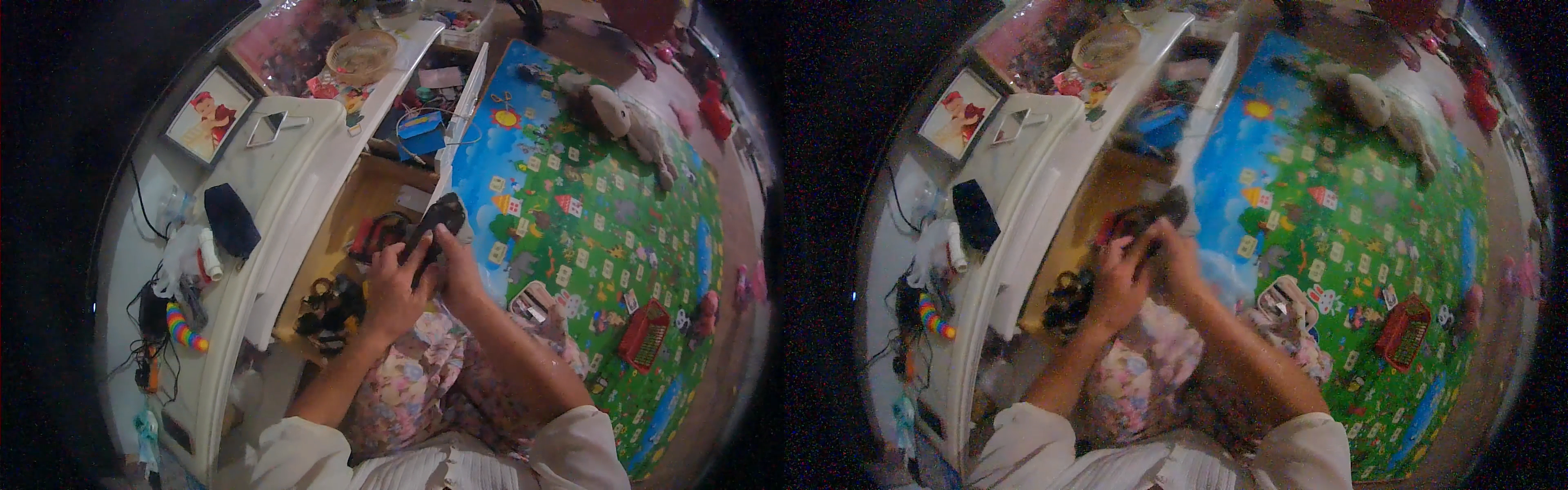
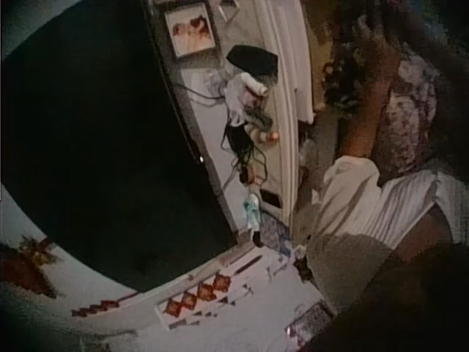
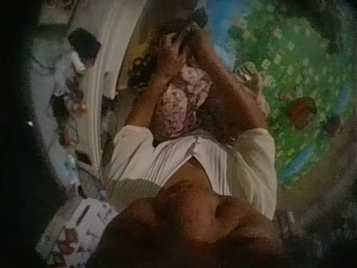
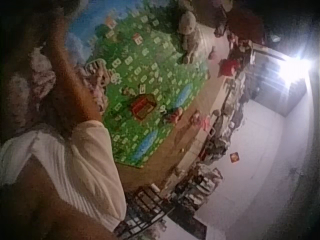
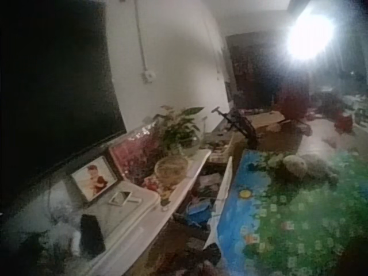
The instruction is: The person takes various items out of a drawer, including a toy, a small electronic device, a red box, a measuring tape, sunglasses, and small figures, and places them on the cabinet top or a nearby cloth.
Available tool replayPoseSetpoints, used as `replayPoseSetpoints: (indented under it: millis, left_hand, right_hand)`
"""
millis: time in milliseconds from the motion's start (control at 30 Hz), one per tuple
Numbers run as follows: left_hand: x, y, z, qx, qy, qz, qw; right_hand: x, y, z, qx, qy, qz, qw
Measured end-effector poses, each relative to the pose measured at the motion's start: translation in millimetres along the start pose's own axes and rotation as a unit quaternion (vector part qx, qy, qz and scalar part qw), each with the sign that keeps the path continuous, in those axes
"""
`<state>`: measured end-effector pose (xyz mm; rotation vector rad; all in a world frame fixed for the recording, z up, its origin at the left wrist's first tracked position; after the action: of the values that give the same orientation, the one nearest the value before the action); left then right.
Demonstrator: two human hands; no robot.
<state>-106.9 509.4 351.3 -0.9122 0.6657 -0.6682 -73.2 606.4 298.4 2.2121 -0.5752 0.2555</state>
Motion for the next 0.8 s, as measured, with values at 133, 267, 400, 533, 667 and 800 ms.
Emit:
replayPoseSetpoints:
  millis: [133,267,400,533,667,800]
  left_hand:
    - [-1,-21,5,0.275,-0.053,0.033,0.959]
    - [20,21,-49,0.434,-0.096,-0.034,0.895]
    - [16,22,-13,0.631,-0.205,-0.092,0.743]
    - [18,6,-8,0.644,-0.205,-0.082,0.733]
    - [21,20,-14,0.793,-0.265,-0.062,0.545]
    - [35,23,-45,0.564,-0.094,-0.06,0.818]
  right_hand:
    - [14,16,-26,-0.151,-0.014,-0.074,0.986]
    - [1,17,-25,-0.107,-0.068,-0.062,0.99]
    - [-11,-2,-31,0.081,-0.18,-0.017,0.98]
    - [-7,-14,-50,0.224,-0.181,0.088,0.953]
    - [26,27,-22,0.567,-0.431,0.033,0.701]
    - [63,61,11,0.65,-0.416,-0.117,0.626]
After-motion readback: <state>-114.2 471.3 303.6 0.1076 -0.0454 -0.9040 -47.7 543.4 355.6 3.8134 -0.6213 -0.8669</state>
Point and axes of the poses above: each hand's wrist, its own x-axis away from the middle knuckle, its own y-axis out of the palm, z = x × y, the point moved 6 cm from there along -x, towards the middle knuckle, and after that the axes turned 5 degrees about -z, right-handed, at the moved point
